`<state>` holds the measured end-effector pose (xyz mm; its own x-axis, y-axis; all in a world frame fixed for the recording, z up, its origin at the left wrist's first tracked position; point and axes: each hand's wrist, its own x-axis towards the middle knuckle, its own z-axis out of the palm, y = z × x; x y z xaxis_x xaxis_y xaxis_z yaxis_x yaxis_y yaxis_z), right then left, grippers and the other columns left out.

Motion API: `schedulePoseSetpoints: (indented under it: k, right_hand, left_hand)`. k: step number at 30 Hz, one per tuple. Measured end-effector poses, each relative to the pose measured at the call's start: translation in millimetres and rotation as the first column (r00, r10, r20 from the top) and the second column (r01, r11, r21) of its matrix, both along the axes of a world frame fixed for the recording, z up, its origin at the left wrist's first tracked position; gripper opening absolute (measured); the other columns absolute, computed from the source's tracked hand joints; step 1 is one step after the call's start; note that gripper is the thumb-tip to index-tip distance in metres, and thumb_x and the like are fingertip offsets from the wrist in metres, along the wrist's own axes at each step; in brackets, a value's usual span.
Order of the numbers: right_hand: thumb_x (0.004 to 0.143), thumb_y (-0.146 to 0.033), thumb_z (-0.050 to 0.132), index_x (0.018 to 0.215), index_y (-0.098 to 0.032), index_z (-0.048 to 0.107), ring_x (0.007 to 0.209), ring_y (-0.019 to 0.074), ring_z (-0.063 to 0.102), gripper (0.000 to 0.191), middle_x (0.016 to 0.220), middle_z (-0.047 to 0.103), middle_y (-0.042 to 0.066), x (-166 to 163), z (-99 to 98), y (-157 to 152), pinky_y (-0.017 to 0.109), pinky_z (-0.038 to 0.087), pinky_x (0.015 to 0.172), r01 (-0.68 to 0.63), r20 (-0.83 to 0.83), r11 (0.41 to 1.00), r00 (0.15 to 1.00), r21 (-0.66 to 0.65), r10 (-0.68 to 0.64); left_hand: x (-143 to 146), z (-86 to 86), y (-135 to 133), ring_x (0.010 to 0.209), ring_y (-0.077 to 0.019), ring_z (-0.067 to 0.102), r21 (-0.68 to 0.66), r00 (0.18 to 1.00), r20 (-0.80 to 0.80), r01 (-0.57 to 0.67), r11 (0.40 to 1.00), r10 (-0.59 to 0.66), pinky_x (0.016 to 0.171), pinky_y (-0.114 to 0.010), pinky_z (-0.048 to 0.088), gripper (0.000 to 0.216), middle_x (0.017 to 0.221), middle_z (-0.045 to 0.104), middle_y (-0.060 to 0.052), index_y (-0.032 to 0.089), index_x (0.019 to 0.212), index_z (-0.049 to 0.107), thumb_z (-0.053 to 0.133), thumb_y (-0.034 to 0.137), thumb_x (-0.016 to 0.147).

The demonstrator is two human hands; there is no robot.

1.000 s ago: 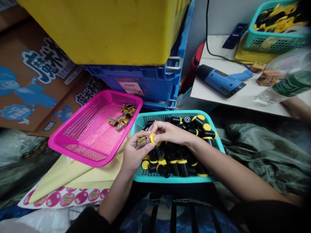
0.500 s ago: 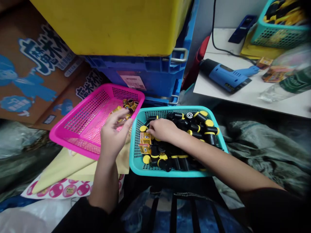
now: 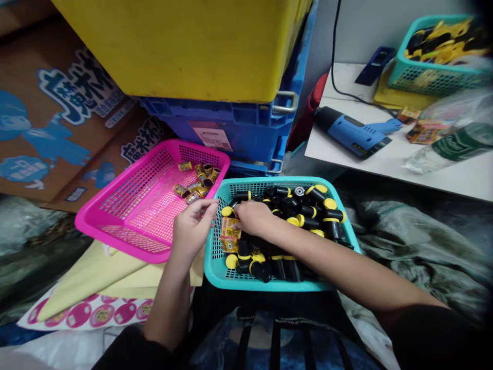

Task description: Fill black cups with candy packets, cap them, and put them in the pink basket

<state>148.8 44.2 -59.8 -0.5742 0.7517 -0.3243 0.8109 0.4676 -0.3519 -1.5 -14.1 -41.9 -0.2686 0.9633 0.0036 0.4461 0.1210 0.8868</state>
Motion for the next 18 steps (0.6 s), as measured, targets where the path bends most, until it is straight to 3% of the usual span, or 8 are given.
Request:
schedulePoseSetpoints:
  k: [6,8,10,13,16,18]
  right_hand:
    - [0.089,-0.035,0.051,0.091,-0.017,0.072,0.084,0.0256,0.065,0.028,0.089,0.072,0.013,16.6,7.8,3.5,0.032,0.046,0.067,0.009,-0.048,1.0,0.999,0.007,-0.008]
    - [0.089,-0.033,0.051,0.088,-0.019,0.071,0.084,0.022,0.062,0.023,0.088,0.071,0.009,26.6,9.3,0.9,0.03,0.043,0.071,0.004,-0.192,0.992,0.981,0.129,0.021]
    - [0.091,-0.032,0.05,0.084,-0.017,0.068,0.084,0.0196,0.057,0.024,0.084,0.069,0.008,35.2,9.3,-4.6,0.029,0.04,0.074,-0.032,-0.337,0.952,0.931,0.304,0.139]
    - [0.095,-0.033,0.041,0.076,-0.016,0.064,0.08,0.0188,0.051,0.034,0.078,0.065,0.009,43.5,6.7,-14.9,0.03,0.036,0.071,-0.087,-0.411,0.884,0.862,0.459,0.298]
    - [0.091,-0.036,0.05,0.07,-0.016,0.059,0.078,0.0182,0.048,0.03,0.076,0.062,0.008,48.7,2.9,-20.6,0.03,0.035,0.07,-0.101,-0.503,0.904,0.803,0.415,0.32]
    - [0.082,-0.041,0.062,0.068,-0.016,0.055,0.079,0.0172,0.048,0.03,0.076,0.06,0.006,51.6,1.5,-19.4,0.029,0.037,0.072,-0.041,-0.636,0.954,0.736,0.298,0.231]
  left_hand:
    - [4.7,2.3,-4.4,0.054,-0.0122,0.062,-0.086,0.991,0.135,-0.001,0.996,0.012,0.05,-0.022,0.052,0.025,0.07,0.069,-0.003,0.015,0.083,0.069,0.067,0.039,0.074]
    - [7.8,1.6,-6.4,0.054,-0.0126,0.063,-0.136,0.972,0.234,0.026,0.99,0.007,0.053,-0.024,0.054,0.029,0.069,0.069,-0.003,0.015,0.086,0.066,0.066,0.042,0.075]
    - [12.8,0.0,-7.5,0.058,-0.0134,0.066,-0.164,0.935,0.354,0.047,0.985,0.014,0.057,-0.026,0.056,0.035,0.07,0.069,-0.002,0.015,0.095,0.062,0.066,0.043,0.075]
    - [20.8,-2.4,-6.8,0.06,-0.0129,0.066,-0.173,0.887,0.46,0.062,0.983,0.025,0.06,-0.026,0.057,0.045,0.067,0.066,0.002,0.016,0.105,0.056,0.073,0.035,0.068]
    - [23.8,-2.3,-5.5,0.057,-0.0107,0.064,-0.159,0.888,0.46,0.075,0.984,0.007,0.06,-0.024,0.056,0.047,0.064,0.063,0.004,0.015,0.105,0.056,0.076,0.026,0.064]
    - [23.7,-0.4,-5.7,0.055,-0.0102,0.062,-0.144,0.897,0.443,0.081,0.986,-0.009,0.059,-0.024,0.056,0.047,0.063,0.063,0.005,0.014,0.105,0.056,0.075,0.025,0.064]
